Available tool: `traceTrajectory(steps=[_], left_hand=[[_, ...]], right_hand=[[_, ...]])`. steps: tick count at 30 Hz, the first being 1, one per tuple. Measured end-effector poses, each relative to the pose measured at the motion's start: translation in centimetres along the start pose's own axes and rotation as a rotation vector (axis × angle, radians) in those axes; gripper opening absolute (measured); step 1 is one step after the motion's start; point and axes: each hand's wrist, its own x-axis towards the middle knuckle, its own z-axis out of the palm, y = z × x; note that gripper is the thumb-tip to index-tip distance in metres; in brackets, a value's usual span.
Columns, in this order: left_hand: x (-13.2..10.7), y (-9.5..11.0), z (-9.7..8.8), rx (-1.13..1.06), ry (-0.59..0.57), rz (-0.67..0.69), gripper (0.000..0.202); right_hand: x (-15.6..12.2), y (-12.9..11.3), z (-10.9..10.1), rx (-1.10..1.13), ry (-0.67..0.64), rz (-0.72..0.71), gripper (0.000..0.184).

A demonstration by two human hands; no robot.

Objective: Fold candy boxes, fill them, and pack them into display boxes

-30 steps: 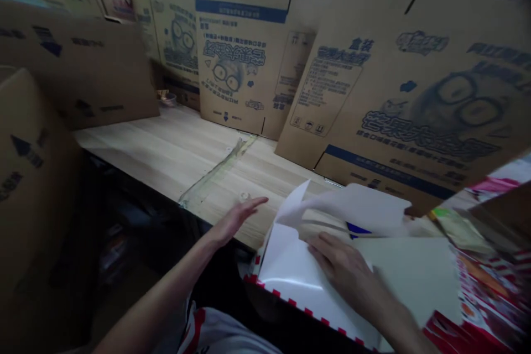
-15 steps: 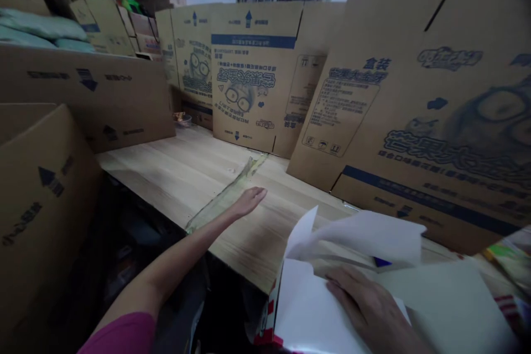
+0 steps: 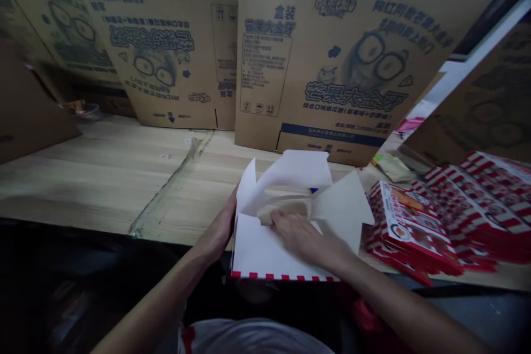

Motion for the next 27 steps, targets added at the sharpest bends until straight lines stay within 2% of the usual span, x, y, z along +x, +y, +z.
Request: traceTrajectory(steps=[4,7,9,14,18,20,22,24,26,27], left_hand=[[0.8,0.6,0.5,-0.102,0.057,0.025,0.063],[1.3,0.9,1.1,-0.079,-0.018,-0.018,0.069],[1.7,1.1,1.4,0.078,-0.037,0.016,0.074],[3.2,2.2,1.5,0.73,-0.021,0.043,0.071],[3.3,3.2,1.9,0.974,-0.084,0.037,0.07],[3.0,3.6,2.4,1.043,-0.1,0.029,0.068],[2.6,3.8,2.8,1.069,-0.131,0.036,0.067],[2.3,3.6,2.8,1.057,-0.168,0.038,0.068],[2.2,3.3,2.6,1.039,-0.173,0.021,0.069],[2.3,3.1,2.4,1.03,-0.157,0.01,0.069]], right_hand=[[-0.4,-0.3,-1.7,0.004,0.169,0.025,0.017],[-0.7,-0.6,-2.5,-0.021,0.201,0.035,0.016],[-1.0,-0.6,-2.6,-0.048,0.176,0.019,0.017],[-2.7,0.0,-1.7,-0.164,0.121,-0.033,0.023],[-3.4,-0.1,-1.2,-0.204,0.093,-0.032,0.026],[-3.8,-0.4,-1.4,-0.18,0.132,-0.028,0.024],[-4.7,-0.6,-1.9,-0.13,0.234,-0.059,0.021],[-6.3,-0.1,-2.4,-0.038,0.433,-0.208,0.019],[-8.2,1.5,-2.7,0.086,0.774,-0.342,0.023],[-9.0,2.6,-2.6,0.164,1.0,-0.331,0.028]])
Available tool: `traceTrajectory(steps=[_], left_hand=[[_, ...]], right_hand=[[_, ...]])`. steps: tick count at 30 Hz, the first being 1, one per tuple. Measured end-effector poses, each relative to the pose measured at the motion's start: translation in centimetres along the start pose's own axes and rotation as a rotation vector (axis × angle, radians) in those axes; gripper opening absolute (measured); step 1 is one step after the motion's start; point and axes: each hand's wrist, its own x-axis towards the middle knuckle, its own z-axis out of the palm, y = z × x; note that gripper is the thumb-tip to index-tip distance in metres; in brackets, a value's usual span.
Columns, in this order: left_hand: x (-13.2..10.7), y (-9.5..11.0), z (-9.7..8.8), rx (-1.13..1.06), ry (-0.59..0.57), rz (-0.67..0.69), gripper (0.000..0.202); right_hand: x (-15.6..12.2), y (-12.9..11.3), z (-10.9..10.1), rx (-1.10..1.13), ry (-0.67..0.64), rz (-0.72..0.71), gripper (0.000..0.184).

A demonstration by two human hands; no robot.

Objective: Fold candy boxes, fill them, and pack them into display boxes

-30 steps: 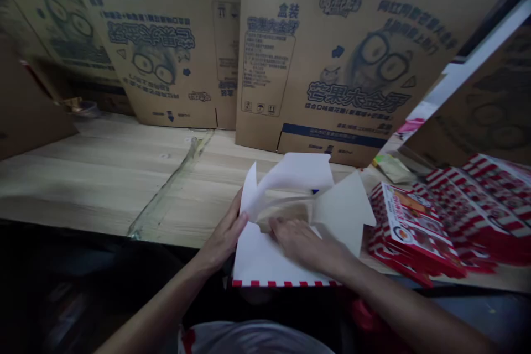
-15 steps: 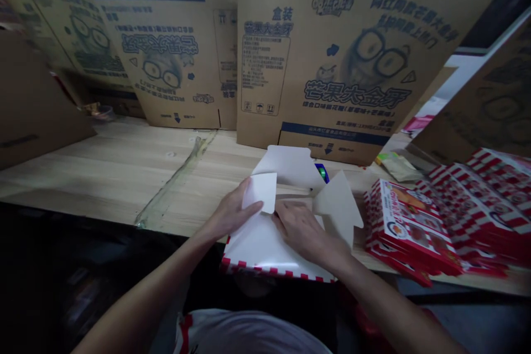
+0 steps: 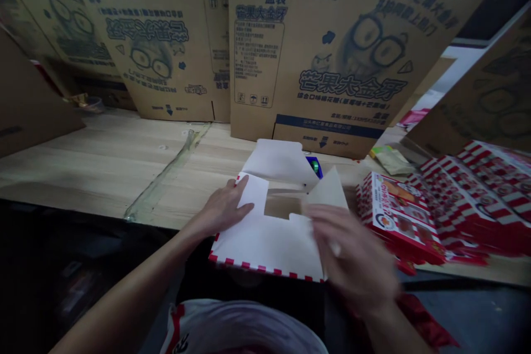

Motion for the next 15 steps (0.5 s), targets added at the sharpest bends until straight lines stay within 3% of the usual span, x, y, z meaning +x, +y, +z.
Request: traceTrajectory(steps=[2,3,4,5,8,11,15], left_hand=[[0.1,-0.5,0.1,-0.027,0.026,-0.024,0.069],[0.2,-0.7,0.1,-0.037,0.036,-0.027,0.069],[0.3,-0.8,0.2,-0.044,0.044,-0.023,0.069],[0.4,-0.8,0.3,-0.046,0.046,-0.013,0.07],[0.6,-0.3,0.4,-0.037,0.037,0.024,0.069],[0.5,0.1,0.5,-0.009,0.034,0.017,0.068],[0.1,0.1,0.3,0.042,0.023,-0.025,0.068]], right_hand=[[-1.3,2.3,-0.9,0.037,0.387,0.193,0.035],[-1.9,3.6,-0.8,0.093,0.449,0.327,0.039],[-2.3,4.9,-0.4,0.182,0.42,0.456,0.043],[-2.5,5.9,0.3,0.291,0.306,0.57,0.05],[-2.1,7.4,3.3,0.428,-0.124,0.769,0.079],[-1.3,6.3,5.4,0.192,-0.3,0.772,0.099],[-0.9,4.8,5.5,0.017,-0.355,0.667,0.098]])
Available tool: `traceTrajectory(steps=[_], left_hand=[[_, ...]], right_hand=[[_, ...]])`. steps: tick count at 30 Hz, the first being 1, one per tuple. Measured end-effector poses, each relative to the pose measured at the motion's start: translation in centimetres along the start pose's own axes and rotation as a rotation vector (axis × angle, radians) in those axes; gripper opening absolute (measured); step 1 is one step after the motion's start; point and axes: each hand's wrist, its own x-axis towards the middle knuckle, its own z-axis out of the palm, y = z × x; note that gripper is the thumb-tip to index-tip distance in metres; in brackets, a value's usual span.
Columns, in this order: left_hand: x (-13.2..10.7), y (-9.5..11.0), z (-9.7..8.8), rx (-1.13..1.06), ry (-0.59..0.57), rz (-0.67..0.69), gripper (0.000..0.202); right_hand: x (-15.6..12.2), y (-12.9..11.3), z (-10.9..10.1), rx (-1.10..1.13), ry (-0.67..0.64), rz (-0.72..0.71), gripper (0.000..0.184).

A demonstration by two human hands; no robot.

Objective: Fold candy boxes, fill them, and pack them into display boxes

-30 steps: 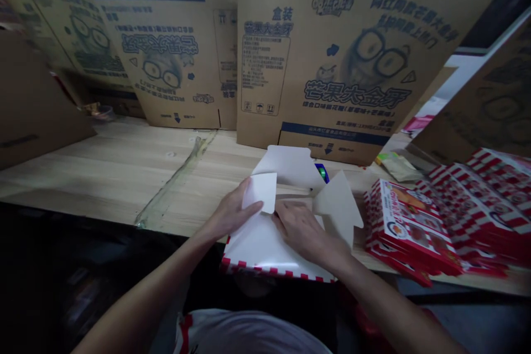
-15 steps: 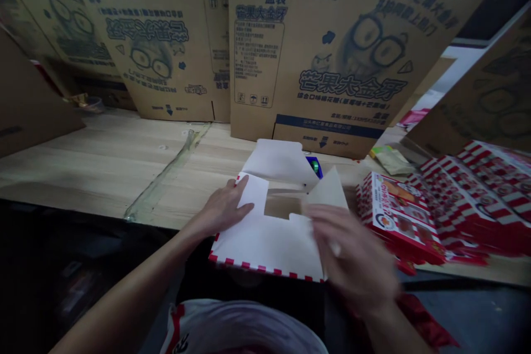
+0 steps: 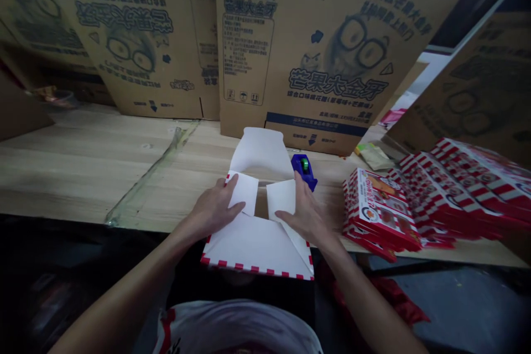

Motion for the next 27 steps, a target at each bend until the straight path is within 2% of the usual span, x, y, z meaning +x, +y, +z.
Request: traceTrajectory(steps=[2,5,7,9,12,15,17,20,22,24,25,27], left_hand=[[-0.2,-0.2,-0.3,0.019,-0.011,-0.018,0.068],[-0.2,-0.8,-0.7,0.025,-0.019,-0.011,0.068],[0.0,-1.2,-0.9,0.016,-0.007,0.01,0.064],[0.2,-1.5,-0.9,0.021,0.019,0.002,0.06],[0.2,-1.9,-0.7,0.075,0.04,-0.066,0.058],[-0.4,-2.1,-0.5,0.099,0.023,-0.048,0.062],[-0.9,-2.0,-0.6,0.053,0.007,0.022,0.065],[-1.4,-1.6,-0.7,-0.017,-0.007,0.083,0.065],[-1.5,-1.5,-0.7,-0.04,0.004,0.089,0.063],[-1.5,-1.5,-0.8,-0.09,0.036,0.099,0.06],[-1.5,-1.5,-0.8,-0.133,0.053,0.103,0.057],[-1.4,-1.8,-0.8,-0.233,0.073,0.081,0.049]], right_hand=[[0.4,0.2,-1.0,0.085,-0.006,0.008,0.089],[2.4,1.0,-3.0,0.343,0.011,0.043,0.046],[3.8,1.2,-3.8,0.428,-0.032,0.037,0.038],[4.3,1.0,-3.6,0.392,-0.108,0.016,0.036],[3.4,0.9,-1.9,0.316,-0.093,0.005,0.043],[3.0,1.3,-1.2,0.396,-0.041,0.032,0.051],[4.3,1.2,-2.0,0.536,-0.126,0.102,0.061],[7.9,-0.2,-3.7,0.716,-0.388,0.205,0.081],[9.8,-1.7,-4.4,0.67,-0.56,0.179,0.081],[10.6,-3.1,-4.3,0.471,-0.68,0.063,0.071],[10.4,-3.7,-4.0,0.334,-0.716,-0.009,0.069],[9.5,-4.5,-3.2,0.054,-0.73,-0.133,0.075]])
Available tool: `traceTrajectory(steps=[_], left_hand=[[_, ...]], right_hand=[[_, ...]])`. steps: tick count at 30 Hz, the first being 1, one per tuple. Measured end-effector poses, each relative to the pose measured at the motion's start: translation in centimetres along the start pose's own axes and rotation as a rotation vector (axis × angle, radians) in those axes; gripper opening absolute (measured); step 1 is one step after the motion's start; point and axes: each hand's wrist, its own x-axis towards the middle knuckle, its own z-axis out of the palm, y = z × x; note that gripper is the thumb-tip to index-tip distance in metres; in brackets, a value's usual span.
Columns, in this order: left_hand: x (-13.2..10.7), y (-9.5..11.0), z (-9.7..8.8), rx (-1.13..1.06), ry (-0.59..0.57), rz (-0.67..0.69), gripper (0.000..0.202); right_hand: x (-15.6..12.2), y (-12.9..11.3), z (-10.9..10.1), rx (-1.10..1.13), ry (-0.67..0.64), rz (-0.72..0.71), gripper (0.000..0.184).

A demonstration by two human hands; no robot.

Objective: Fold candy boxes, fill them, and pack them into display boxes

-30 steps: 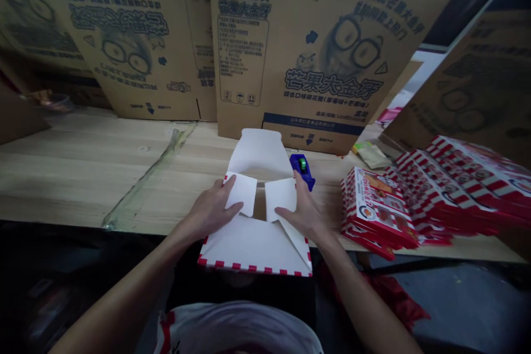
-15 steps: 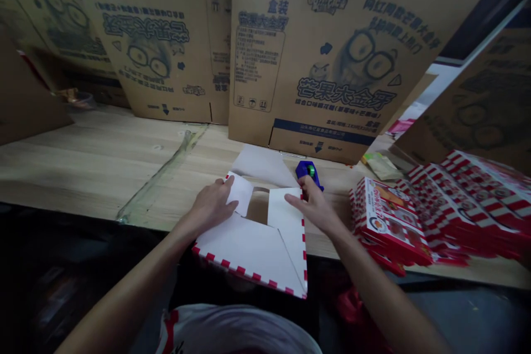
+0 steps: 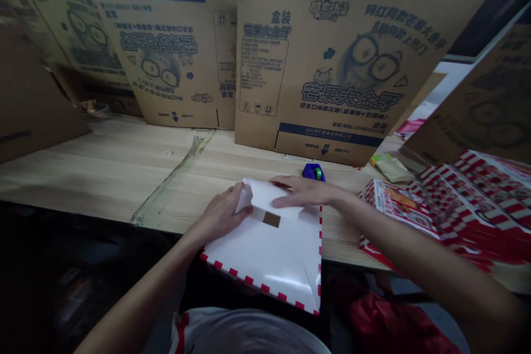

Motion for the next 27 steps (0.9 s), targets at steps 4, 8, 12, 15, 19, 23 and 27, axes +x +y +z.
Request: traceTrajectory(steps=[4,8,12,15,19,23,27], left_hand=[[0.0,-0.8,0.0,-0.1,0.004,-0.096,0.031],[0.1,-1.6,0.5,-0.221,0.044,-0.102,0.033],[0.1,-1.8,0.7,-0.333,0.046,-0.116,0.041],[-0.1,-1.9,0.2,-0.457,0.026,-0.136,0.04],[-0.3,-2.7,0.5,-0.716,-0.035,-0.183,0.037],[-0.4,-2.5,0.7,-0.918,-0.071,-0.279,0.039],[-1.6,1.5,-3.9,-1.1,-0.003,-0.276,0.038]], right_hand=[[-0.7,-0.6,3.0,-0.381,0.063,-0.031,0.083],[-1.0,-0.4,5.4,-0.643,0.14,-0.068,0.077],[-1.3,-0.7,6.2,-0.669,0.216,-0.093,0.083],[-1.5,-0.6,4.8,-0.393,0.194,-0.096,0.073],[-1.5,1.3,2.6,0.022,0.035,-0.008,0.066],[-1.8,1.7,2.7,0.322,-0.134,0.137,0.049],[-3.2,-3.4,-0.4,0.605,-0.229,0.174,0.041]])
